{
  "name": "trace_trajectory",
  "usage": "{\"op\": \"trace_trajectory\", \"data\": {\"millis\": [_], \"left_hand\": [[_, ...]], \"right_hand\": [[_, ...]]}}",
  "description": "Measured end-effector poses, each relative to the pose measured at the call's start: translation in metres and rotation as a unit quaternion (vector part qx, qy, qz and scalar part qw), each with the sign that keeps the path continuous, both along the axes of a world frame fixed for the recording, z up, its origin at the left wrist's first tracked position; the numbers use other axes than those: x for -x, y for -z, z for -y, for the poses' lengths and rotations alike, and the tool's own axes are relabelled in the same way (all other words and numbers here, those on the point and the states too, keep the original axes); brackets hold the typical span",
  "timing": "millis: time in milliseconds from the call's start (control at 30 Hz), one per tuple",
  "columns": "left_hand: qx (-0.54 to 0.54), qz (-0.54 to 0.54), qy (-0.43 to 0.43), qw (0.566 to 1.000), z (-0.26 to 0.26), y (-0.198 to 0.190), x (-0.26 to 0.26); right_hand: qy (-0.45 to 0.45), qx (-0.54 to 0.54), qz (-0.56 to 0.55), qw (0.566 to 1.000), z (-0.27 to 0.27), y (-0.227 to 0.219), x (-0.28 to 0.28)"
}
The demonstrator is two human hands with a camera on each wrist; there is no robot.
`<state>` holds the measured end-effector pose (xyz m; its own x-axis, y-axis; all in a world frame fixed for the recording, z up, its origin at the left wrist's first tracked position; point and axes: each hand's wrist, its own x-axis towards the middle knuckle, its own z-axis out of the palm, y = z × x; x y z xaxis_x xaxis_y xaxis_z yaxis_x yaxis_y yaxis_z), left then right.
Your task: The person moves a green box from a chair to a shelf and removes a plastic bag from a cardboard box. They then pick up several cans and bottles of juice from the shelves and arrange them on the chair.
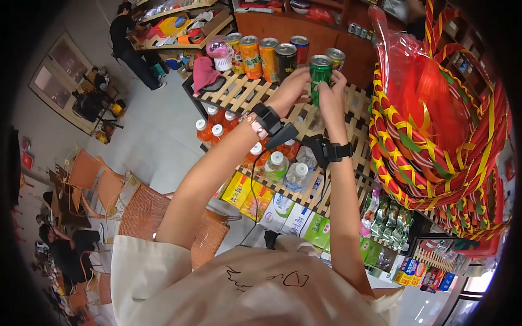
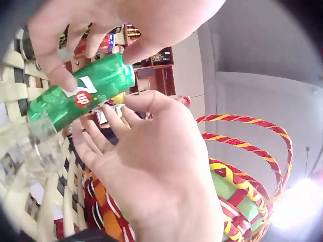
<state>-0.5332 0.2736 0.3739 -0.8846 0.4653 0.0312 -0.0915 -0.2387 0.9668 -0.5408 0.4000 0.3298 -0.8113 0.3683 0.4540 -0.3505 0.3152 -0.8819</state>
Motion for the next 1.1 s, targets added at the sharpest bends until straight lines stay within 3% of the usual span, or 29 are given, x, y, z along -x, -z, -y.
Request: {"op": "trace_trajectory", "data": {"millis": [67,100,167,267,400,467,533,600,667,700,733,800,867,967,1033,1100], "left_hand": [[0.049,0.058,-0.006,0.997,0.003,0.009,0.014],[0.048,0.054,-0.005,0.997,0.001,0.016,0.020],[-0.031,0.048,0.048,0.997,0.002,0.017,0.027],[-0.036,0.108,0.042,0.993,0.004,0.016,0.034],[-0.050,0.039,0.048,0.997,0.002,0.017,0.028],[-0.048,-0.002,0.050,0.998,0.006,-0.003,0.008],[-0.049,-0.044,0.049,0.997,0.012,-0.004,-0.006],[-0.006,-0.216,-0.018,0.976,0.018,0.003,-0.017],[-0.090,-0.192,-0.017,0.977,0.037,-0.013,-0.061],[-0.062,-0.158,-0.010,0.985,0.053,-0.023,-0.088],[-0.127,-0.227,-0.051,0.964,0.059,-0.017,-0.105],[-0.111,-0.229,-0.101,0.962,0.086,-0.004,-0.138],[-0.057,-0.179,-0.159,0.969,0.119,0.014,-0.168],[-0.069,-0.015,-0.224,0.972,0.164,0.072,-0.206],[-0.053,0.054,-0.277,0.958,0.190,0.115,-0.234],[0.057,0.130,-0.346,0.928,0.212,0.155,-0.265]], "right_hand": [[-0.036,0.146,0.055,0.987,0.014,-0.029,-0.018],[-0.035,0.145,0.052,0.987,0.010,-0.030,-0.018],[-0.150,0.176,0.197,0.953,0.001,-0.030,-0.013],[-0.140,0.132,0.198,0.961,0.002,-0.024,-0.010],[-0.160,0.163,0.174,0.958,0.006,-0.023,-0.019],[-0.164,0.131,0.101,0.973,0.009,-0.025,-0.027],[-0.162,0.075,0.099,0.979,0.013,-0.023,-0.032],[-0.093,-0.095,-0.035,0.991,0.037,-0.045,-0.062],[-0.115,-0.082,-0.078,0.987,0.058,-0.056,-0.095],[-0.140,-0.088,-0.123,0.979,0.067,-0.056,-0.108],[-0.129,-0.124,-0.126,0.976,0.076,-0.057,-0.126],[-0.163,-0.179,-0.101,0.965,0.096,-0.054,-0.161],[-0.231,-0.183,-0.054,0.954,0.120,-0.040,-0.181],[-0.361,-0.087,0.038,0.928,0.162,0.019,-0.190],[-0.427,0.006,0.128,0.895,0.194,0.067,-0.205],[-0.485,0.071,0.247,0.836,0.218,0.124,-0.224]]}}
